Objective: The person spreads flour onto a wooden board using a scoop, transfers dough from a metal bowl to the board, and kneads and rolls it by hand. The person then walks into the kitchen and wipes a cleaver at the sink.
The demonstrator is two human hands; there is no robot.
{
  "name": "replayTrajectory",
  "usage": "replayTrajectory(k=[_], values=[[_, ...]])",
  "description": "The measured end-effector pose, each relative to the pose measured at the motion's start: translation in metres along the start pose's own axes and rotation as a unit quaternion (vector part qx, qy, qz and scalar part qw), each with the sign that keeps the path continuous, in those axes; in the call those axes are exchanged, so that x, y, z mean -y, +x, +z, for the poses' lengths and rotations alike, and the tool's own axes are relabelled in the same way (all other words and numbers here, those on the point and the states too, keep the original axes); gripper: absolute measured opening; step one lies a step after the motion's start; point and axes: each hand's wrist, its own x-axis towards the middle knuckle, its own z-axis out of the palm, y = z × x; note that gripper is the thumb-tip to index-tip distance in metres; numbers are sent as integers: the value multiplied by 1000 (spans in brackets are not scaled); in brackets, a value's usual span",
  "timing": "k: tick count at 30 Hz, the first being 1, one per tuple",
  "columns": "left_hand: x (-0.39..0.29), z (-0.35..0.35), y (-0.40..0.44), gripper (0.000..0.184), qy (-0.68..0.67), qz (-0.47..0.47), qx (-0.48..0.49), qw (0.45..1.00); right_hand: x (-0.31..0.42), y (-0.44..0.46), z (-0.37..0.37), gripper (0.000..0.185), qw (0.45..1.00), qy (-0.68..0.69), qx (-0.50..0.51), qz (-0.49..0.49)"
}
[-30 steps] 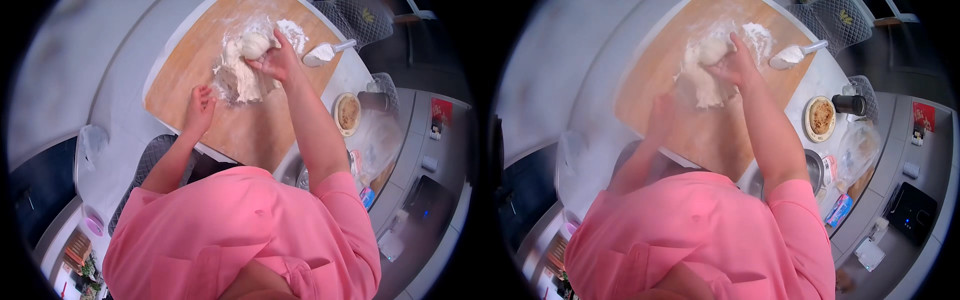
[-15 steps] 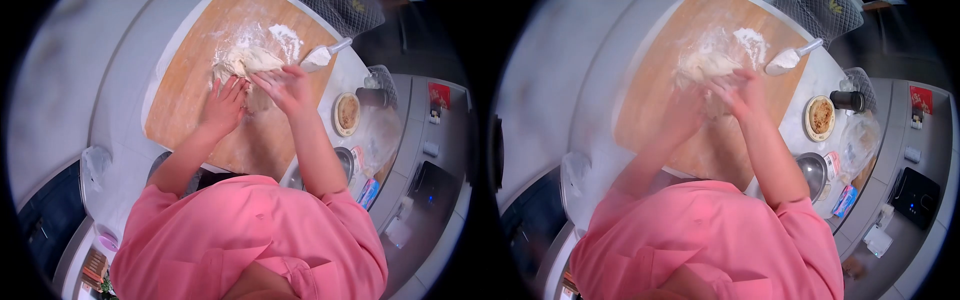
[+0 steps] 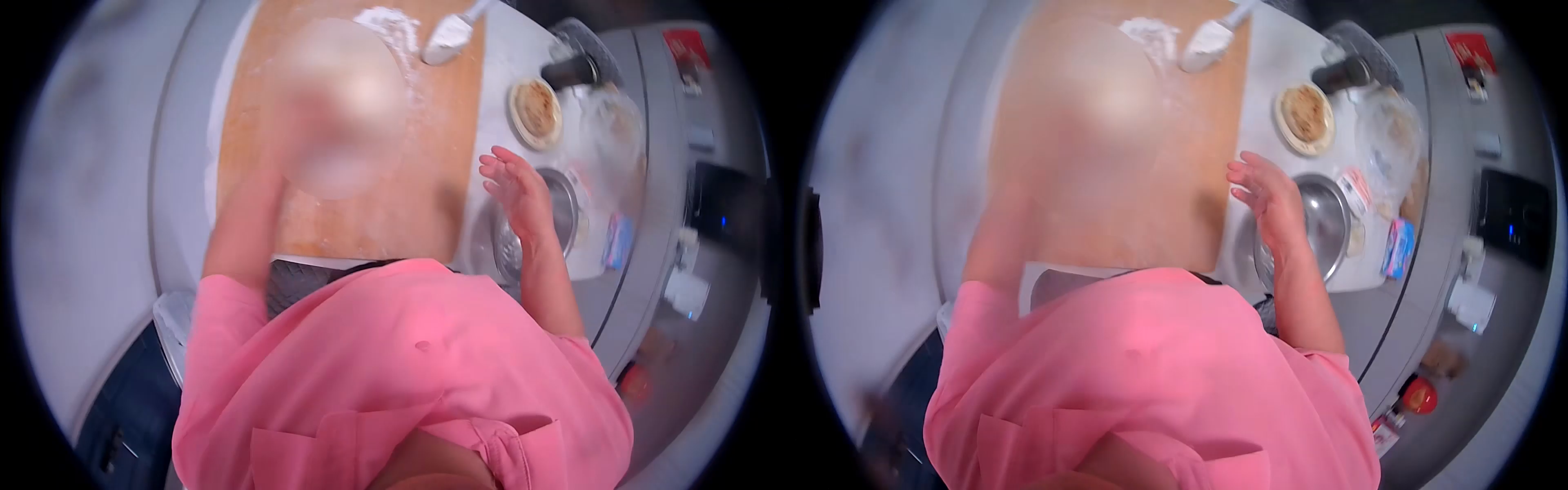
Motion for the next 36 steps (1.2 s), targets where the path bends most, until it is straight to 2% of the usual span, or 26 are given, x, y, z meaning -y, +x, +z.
replayTrajectory(k=[1, 3, 5, 7, 10, 11, 12, 13, 14, 16, 17, 18, 19, 20, 21, 22, 24, 27, 29, 31, 32, 34, 35, 36], values=[[33, 12, 29, 70, 202, 65, 80, 974, -3, -4, -18, 41, 1000, 9, -21, 1], [18, -14, 17, 46, -56, 36, 104, 992, -8, -13, -61, 38, 997, 23, -68, -42], [64, -3, 41, 28, -105, 14, 47, 993, -6, -26, -99, 35, 987, 4, -143, -78], [32, -24, 26, 25, 42, 32, -125, 991, -23, -34, -137, 34, 980, 14, -181, -87], [-15, -29, 1, 25, 69, 67, -138, 986, -76, -22, -205, 31, 975, -100, -197, -39], [-28, -24, -7, 25, 75, 70, -137, 985, -102, -12, -224, 31, 975, -93, -196, -39], [-40, -13, -15, 26, 92, 78, -117, 986, -126, -3, -241, 30, 946, -261, -178, -70], [-49, 3, -22, 27, 108, 86, -94, 986, -136, 0, -250, 29, 888, -422, -156, -96], [-55, 15, -31, 27, 112, 92, -91, 985, -147, 1, -255, 29, 861, -468, -172, -102], [-65, 40, -49, 27, 122, 93, -65, 986, -153, -1, -248, 29, 850, -480, -190, -103], [-68, 58, -59, 26, 82, 104, -67, 989, -155, 0, -245, 30, 836, -499, -203, -104], [-72, 77, -68, 26, 42, 113, -69, 990, -155, 1, -242, 25, 849, -476, -199, -111], [-84, 96, -75, 26, 20, 112, -31, 993, -159, 6, -242, 25, 851, -474, -196, -111], [-101, 115, -81, 27, -4, 111, 8, 994, -164, 13, -243, 23, 836, -480, -217, -153], [-124, 131, -85, 30, -52, 88, 53, 993, -169, 18, -244, 22, 820, -484, -237, -193], [-144, 146, -86, 39, -112, 44, 126, 985, -173, 24, -243, 22, 823, -481, -234, -191], [-164, 190, -81, 52, -127, 67, 144, 979, -177, 31, -244, 17, 811, -486, -278, -172], [-207, 229, -71, 58, -167, 52, 120, 977, -176, 20, -230, 14, 802, -507, -252, -191], [-209, 260, -58, 52, -204, -14, 107, 973, -179, 16, -220, 13, 819, -494, -231, -181], [-201, 280, -55, 49, -222, -28, 92, 970, -190, 15, -208, 12, 843, -471, -147, -215], [-196, 288, -56, 46, -243, -39, 78, 966, -192, 12, -202, 12, 843, -470, -143, -216], [-197, 286, -56, 45, -231, -28, 75, 970, -187, 5, -189, 12, 828, -519, -14, -214], [-197, 283, -55, 44, -221, -15, 73, 972, -189, 12, -196, 12, 828, -517, -13, -218], [-201, 279, -56, 44, -219, -15, 69, 973, -190, 25, -209, 11, 809, -524, -54, -261]])
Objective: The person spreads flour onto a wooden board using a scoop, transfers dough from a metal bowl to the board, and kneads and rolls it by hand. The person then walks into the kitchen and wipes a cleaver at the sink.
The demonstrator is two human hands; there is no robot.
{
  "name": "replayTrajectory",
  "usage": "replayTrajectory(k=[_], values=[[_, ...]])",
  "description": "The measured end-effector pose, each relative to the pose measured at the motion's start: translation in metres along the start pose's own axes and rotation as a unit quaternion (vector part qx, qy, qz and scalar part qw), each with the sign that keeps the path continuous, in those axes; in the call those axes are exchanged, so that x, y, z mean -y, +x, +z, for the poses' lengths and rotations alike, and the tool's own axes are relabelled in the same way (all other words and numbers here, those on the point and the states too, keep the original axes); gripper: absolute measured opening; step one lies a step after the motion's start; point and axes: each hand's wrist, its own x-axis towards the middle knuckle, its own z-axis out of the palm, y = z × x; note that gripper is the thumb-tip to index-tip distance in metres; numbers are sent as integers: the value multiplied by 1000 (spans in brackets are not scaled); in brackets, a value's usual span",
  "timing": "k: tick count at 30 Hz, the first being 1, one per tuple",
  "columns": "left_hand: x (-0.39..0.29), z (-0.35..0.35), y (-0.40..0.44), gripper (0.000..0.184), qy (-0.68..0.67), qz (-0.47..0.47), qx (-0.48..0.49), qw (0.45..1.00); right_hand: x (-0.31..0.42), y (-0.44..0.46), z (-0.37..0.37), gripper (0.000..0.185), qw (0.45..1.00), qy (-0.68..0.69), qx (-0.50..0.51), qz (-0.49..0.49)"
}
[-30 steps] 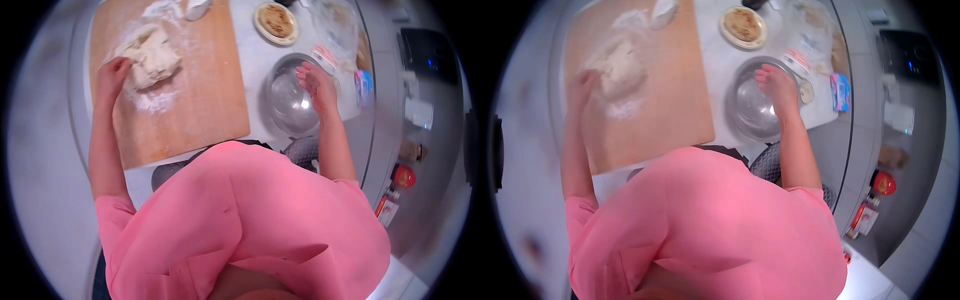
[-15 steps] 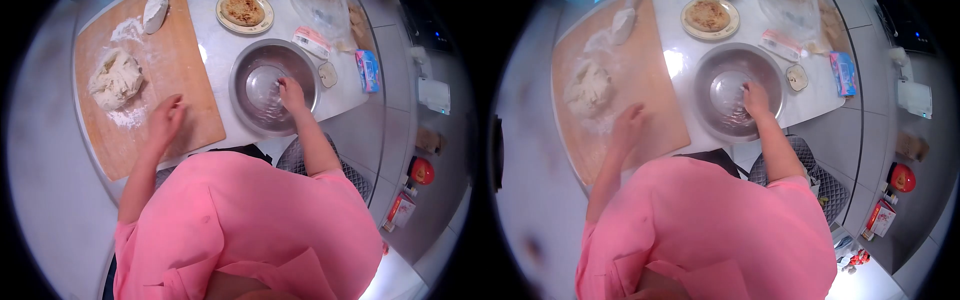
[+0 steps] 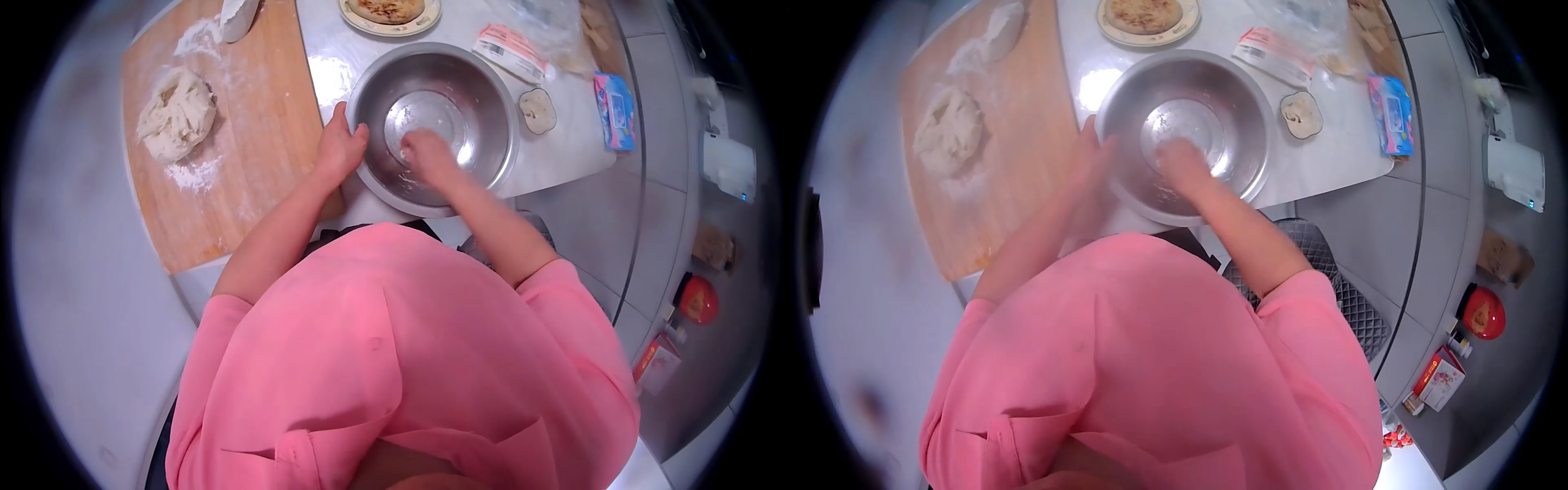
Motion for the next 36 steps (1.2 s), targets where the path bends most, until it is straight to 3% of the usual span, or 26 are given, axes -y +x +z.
replayTrajectory(k=[2, 5, 7, 9, 11, 14, 15, 17, 21, 24, 27, 28, 29, 31, 34, 36], values=[[-13, -5, -5, 46, 67, 10, 0, 998, -26, 23, -10, 11, 998, -21, -51, -24], [-27, -8, -11, 46, 90, -10, -8, 996, -31, 41, -23, 11, 989, 31, -139, 29], [-25, -8, -10, 48, 88, -17, -9, 996, -14, 31, -14, 11, 997, 39, -19, -65], [-22, -6, -8, 50, 84, -25, -10, 996, -2, 13, -10, 13, 996, 24, 24, -77], [-20, -6, -7, 55, 91, -44, -5, 995, 2, -3, -9, 13, 984, 16, 143, -109], [-17, -4, -9, 59, 117, -31, -19, 992, 13, -3, -32, 12, 976, -27, 198, -88], [-16, -3, -10, 59, 115, -34, -20, 993, 7, 3, -29, 12, 975, -27, 201, -90], [-17, -3, -11, 61, 124, 2, -40, 991, -9, 28, -19, 10, 992, 10, 31, -126], [-16, -4, -8, 61, 147, -2, -38, 988, -8, 36, -20, 11, 986, 37, 41, -156], [-17, -3, -8, 62, 155, -4, -42, 987, -11, 7, -15, 11, 960, -15, 199, -196], [-19, -3, -9, 62, 134, -30, -28, 990, -29, -6, -35, 13, 948, -56, 264, -167], [-16, -2, -8, 62, 136, -23, -34, 990, -46, -7, -41, 17, 960, 16, 199, -198], [-14, -2, -7, 61, 138, -16, -39, 990, -60, -1, -43, 17, 960, 16, 201, -197], [-16, -2, -6, 61, 138, -21, -34, 990, -60, 16, -63, 17, 992, -45, 103, -58], [-17, -2, -6, 61, 146, -23, -31, 989, -64, 32, -63, 16, 1000, 20, 19, 7], [-18, -3, -6, 61, 154, -22, -31, 987, -58, 25, -58, 16, 999, 12, 40, 3]])
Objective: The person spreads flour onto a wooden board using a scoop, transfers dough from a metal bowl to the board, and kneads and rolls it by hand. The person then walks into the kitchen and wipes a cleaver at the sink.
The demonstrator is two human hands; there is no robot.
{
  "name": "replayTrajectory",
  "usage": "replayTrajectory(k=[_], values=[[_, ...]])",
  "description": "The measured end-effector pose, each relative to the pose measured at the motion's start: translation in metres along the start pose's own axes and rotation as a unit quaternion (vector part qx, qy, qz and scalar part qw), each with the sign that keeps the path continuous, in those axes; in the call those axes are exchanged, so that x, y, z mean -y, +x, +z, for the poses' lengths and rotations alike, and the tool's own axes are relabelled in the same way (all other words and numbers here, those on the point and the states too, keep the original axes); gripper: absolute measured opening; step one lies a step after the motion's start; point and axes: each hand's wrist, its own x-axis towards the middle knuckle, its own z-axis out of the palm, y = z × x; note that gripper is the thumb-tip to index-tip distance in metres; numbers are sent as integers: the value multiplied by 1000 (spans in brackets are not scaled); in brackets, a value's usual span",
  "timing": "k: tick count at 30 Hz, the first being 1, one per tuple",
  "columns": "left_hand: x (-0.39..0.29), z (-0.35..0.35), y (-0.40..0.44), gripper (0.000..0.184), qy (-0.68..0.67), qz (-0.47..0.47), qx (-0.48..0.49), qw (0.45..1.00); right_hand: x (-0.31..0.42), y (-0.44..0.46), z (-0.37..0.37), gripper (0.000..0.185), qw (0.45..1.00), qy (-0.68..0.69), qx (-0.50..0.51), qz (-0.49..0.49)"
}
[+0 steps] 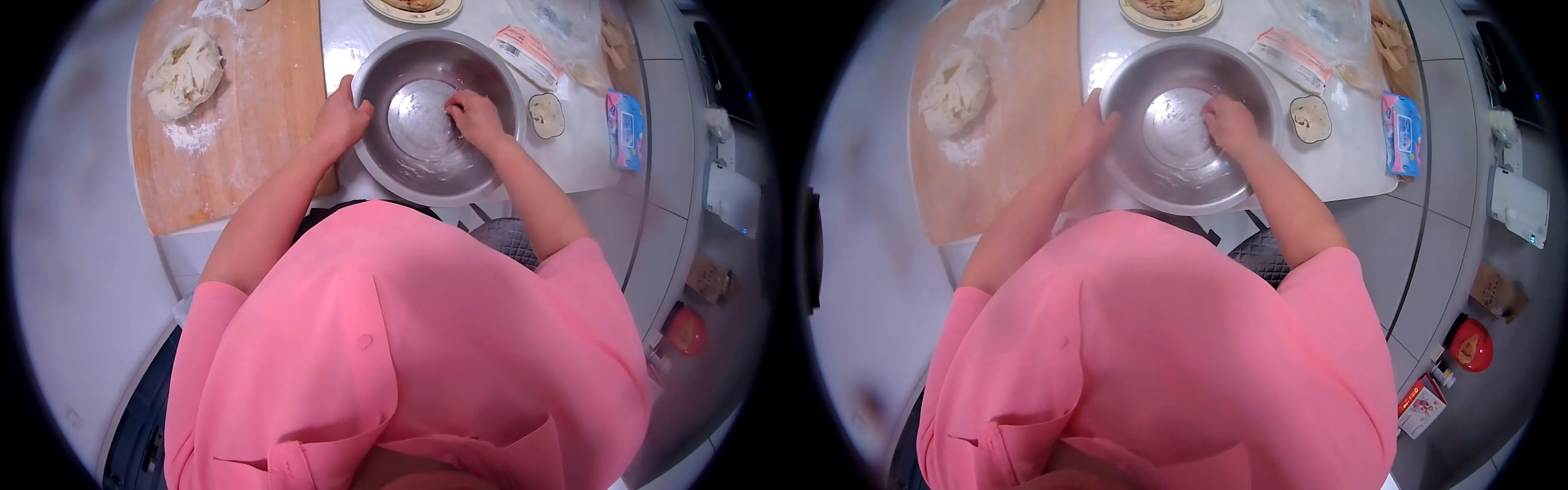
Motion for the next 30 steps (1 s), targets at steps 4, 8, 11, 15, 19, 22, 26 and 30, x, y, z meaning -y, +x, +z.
replayTrajectory(k=[4, 8, 11, 15, 19, 22, 26, 30], values=[[-3, -2, -3, 62, -9, -1, 2, 1000, 22, -30, 8, 19, 992, -17, 119, -44], [1, 0, 0, 63, 7, -2, 4, 1000, -10, 4, -5, 19, 1000, -4, -23, -8], [2, 0, 1, 63, -5, -5, 10, 1000, 0, 3, -1, 19, 999, -42, -16, 9], [1, -1, 0, 63, 6, -1, 9, 1000, 21, -33, 3, 21, 962, -146, 228, 32], [5, 2, 2, 63, -19, -12, 18, 1000, 8, -14, -14, 19, 965, -155, 207, -34], [3, 1, 2, 63, -29, -12, 26, 999, 2, 1, -18, 18, 988, -139, 67, 1], [-3, -2, -1, 63, 6, -26, 17, 999, 30, -23, -6, 17, 936, -109, 331, -48], [-4, -4, -4, 62, -3, -29, 18, 999, 39, 21, -13, 17, 992, -47, 105, -57]])
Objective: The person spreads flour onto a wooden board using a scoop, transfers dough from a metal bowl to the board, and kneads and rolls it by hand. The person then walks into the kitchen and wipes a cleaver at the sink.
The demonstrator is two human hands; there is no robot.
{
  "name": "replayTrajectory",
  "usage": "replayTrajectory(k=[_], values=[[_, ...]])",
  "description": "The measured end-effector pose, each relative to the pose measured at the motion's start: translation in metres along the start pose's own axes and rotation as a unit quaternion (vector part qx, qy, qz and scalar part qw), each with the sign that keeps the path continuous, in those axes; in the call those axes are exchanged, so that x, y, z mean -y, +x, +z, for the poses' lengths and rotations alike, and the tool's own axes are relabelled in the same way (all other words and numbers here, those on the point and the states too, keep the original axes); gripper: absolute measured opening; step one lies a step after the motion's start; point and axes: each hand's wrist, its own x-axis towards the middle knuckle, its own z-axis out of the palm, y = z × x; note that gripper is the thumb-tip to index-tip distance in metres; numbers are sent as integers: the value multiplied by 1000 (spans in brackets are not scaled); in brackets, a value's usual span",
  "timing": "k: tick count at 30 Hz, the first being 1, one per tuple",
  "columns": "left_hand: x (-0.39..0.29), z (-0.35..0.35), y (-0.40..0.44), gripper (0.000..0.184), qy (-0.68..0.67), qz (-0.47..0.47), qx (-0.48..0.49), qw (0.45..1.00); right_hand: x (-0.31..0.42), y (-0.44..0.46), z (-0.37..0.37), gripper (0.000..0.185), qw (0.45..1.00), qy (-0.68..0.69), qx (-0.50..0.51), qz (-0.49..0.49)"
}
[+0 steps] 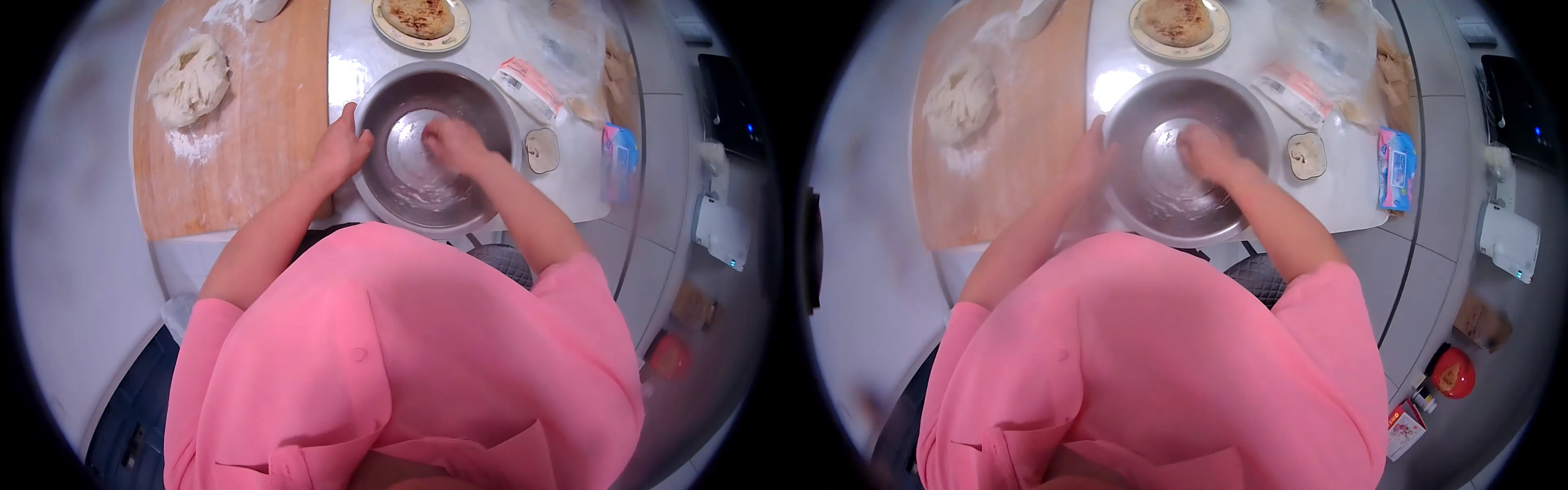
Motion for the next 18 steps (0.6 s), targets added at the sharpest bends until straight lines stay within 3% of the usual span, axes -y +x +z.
replayTrajectory(k=[5, 9, 11, 13, 15, 18], values=[[-3, -2, -1, 60, 7, 6, -9, 1000, -17, 19, 10, 13, 995, -23, -99, -15], [-2, -1, -1, 58, -2, -3, 1, 1000, -6, -11, 27, 11, 997, 56, -44, -27], [1, 2, 0, 56, -22, 8, -13, 1000, 1, -21, 28, 11, 992, 20, 69, -100], [2, 3, 0, 56, -21, 8, -13, 1000, -10, -6, 24, 14, 994, 69, 63, -65], [3, 3, 1, 56, -18, 7, -13, 1000, -21, 20, 19, 15, 990, 81, -113, -29], [2, 2, -1, 55, -3, 26, -21, 999, -13, 33, 35, 11, 980, 82, -179, -17]])
